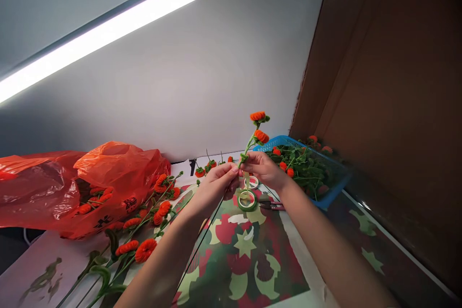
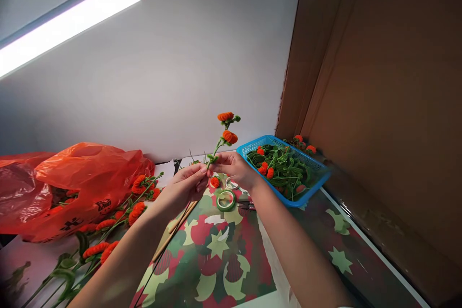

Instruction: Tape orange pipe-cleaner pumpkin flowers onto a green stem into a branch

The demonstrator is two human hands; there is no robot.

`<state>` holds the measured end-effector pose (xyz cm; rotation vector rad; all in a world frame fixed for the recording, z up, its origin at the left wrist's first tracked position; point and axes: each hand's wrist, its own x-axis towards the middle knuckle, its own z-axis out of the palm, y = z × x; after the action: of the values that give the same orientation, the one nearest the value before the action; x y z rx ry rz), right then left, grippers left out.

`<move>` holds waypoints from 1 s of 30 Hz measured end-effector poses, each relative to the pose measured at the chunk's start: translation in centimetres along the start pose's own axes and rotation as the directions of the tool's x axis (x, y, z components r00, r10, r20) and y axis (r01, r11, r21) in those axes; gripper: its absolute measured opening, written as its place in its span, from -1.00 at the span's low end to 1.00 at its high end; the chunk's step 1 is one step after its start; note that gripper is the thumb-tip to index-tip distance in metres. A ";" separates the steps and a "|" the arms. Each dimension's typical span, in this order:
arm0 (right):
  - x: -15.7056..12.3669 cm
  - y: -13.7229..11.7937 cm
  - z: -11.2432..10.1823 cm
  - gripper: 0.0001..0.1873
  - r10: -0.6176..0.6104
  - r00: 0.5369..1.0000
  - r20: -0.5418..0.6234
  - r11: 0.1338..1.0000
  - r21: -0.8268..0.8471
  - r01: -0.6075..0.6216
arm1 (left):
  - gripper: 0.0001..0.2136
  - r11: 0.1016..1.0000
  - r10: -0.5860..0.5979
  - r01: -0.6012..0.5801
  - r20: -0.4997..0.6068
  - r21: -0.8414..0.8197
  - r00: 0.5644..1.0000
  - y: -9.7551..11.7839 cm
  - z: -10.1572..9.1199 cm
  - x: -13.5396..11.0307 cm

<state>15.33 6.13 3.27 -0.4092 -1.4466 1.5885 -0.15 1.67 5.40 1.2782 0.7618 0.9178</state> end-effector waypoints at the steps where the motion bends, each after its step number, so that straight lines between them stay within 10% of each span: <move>1: 0.1 0.1 0.1 -0.78 -0.004 0.999 -0.039 1.000 -0.011 0.003 | -0.74 0.992 0.056 -0.047 -0.082 0.113 0.995 0.0 0.1 0.0; 5: 0.4 0.2 0.6 -0.76 -0.035 0.979 -0.201 0.999 -0.015 0.033 | -0.79 0.801 0.397 -0.173 -0.291 0.573 0.870 -0.6 0.8 -0.1; 11: 0.6 0.4 0.9 -0.73 -0.053 0.969 -0.242 0.998 -0.058 0.040 | -0.85 0.497 0.647 -0.193 -0.213 0.846 0.732 -1.2 0.9 0.1; 18: 0.5 0.8 1.3 -0.76 -0.134 0.975 -0.179 0.991 -0.044 0.128 | -0.77 0.961 0.228 -0.193 -0.169 0.198 0.959 0.0 0.0 0.0; 23: 0.1 0.2 1.3 -0.77 -0.112 0.990 -0.084 0.991 -0.076 0.106 | -0.75 0.966 -0.051 0.062 0.052 -0.253 0.997 0.3 -0.2 0.1; 30: 0.3 -0.8 1.5 -0.72 -0.101 0.962 -0.253 0.992 -0.096 0.079 | -0.74 0.968 0.205 -0.167 -0.204 0.187 0.957 -0.1 0.4 0.1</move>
<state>14.36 5.33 4.49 -0.5697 -1.3164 1.3502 0.24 1.55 5.39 1.4285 0.9200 1.1846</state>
